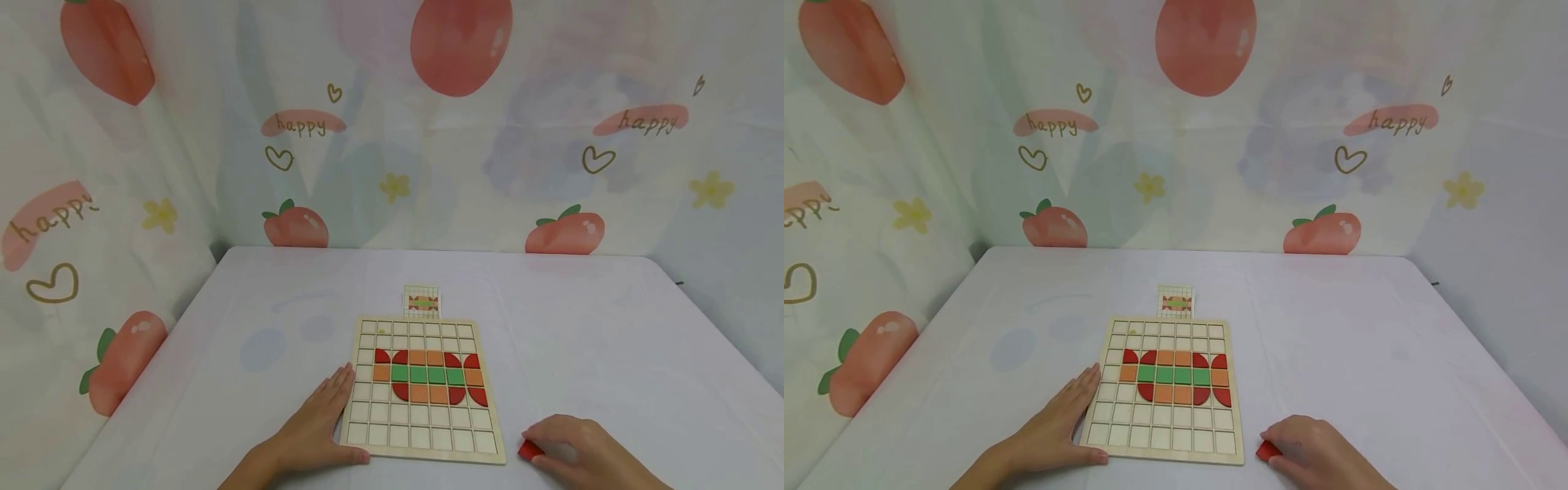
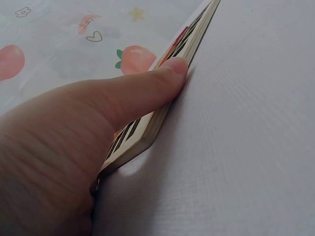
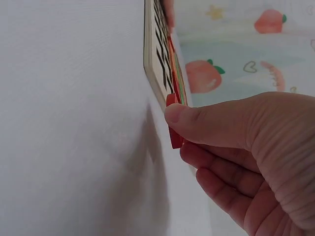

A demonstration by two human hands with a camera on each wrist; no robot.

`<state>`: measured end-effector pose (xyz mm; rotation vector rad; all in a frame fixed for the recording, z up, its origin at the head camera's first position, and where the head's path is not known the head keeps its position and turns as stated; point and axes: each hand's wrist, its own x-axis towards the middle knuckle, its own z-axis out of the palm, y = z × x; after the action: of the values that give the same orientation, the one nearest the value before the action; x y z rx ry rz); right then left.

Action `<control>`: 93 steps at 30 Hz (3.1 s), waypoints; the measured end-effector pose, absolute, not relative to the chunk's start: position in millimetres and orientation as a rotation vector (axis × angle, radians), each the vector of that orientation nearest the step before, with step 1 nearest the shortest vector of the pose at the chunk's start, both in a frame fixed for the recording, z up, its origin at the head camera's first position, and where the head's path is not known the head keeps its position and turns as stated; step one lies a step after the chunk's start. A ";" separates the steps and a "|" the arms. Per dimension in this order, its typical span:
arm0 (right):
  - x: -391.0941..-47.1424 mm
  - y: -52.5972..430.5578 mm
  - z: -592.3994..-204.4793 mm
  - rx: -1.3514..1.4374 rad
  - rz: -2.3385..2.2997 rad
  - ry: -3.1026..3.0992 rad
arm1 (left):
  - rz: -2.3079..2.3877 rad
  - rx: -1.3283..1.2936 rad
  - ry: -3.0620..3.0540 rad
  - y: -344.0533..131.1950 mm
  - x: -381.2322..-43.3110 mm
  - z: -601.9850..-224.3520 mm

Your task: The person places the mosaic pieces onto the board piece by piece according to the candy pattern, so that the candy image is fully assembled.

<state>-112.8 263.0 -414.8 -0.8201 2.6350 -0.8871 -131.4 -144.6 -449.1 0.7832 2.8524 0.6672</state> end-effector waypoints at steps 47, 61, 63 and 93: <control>-183.4 141.3 -405.3 -1.583 -1.009 2.658 | 0.672 0.805 2.870 -144.8 -131.2 -450.1; -189.0 109.9 -412.6 -1.516 -0.937 2.607 | 0.675 0.823 2.879 -146.2 -130.9 -451.3; -189.2 106.1 -413.2 -1.512 -0.917 2.603 | 0.674 0.819 2.874 -146.3 -131.2 -451.0; -194.6 76.9 -415.5 -1.433 -0.796 2.609 | 0.688 0.803 2.851 -146.2 -128.9 -447.9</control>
<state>-194.6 76.9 -415.5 -1.4332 2.6093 -0.7961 -128.9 -146.2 -447.9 0.8026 2.8511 0.6879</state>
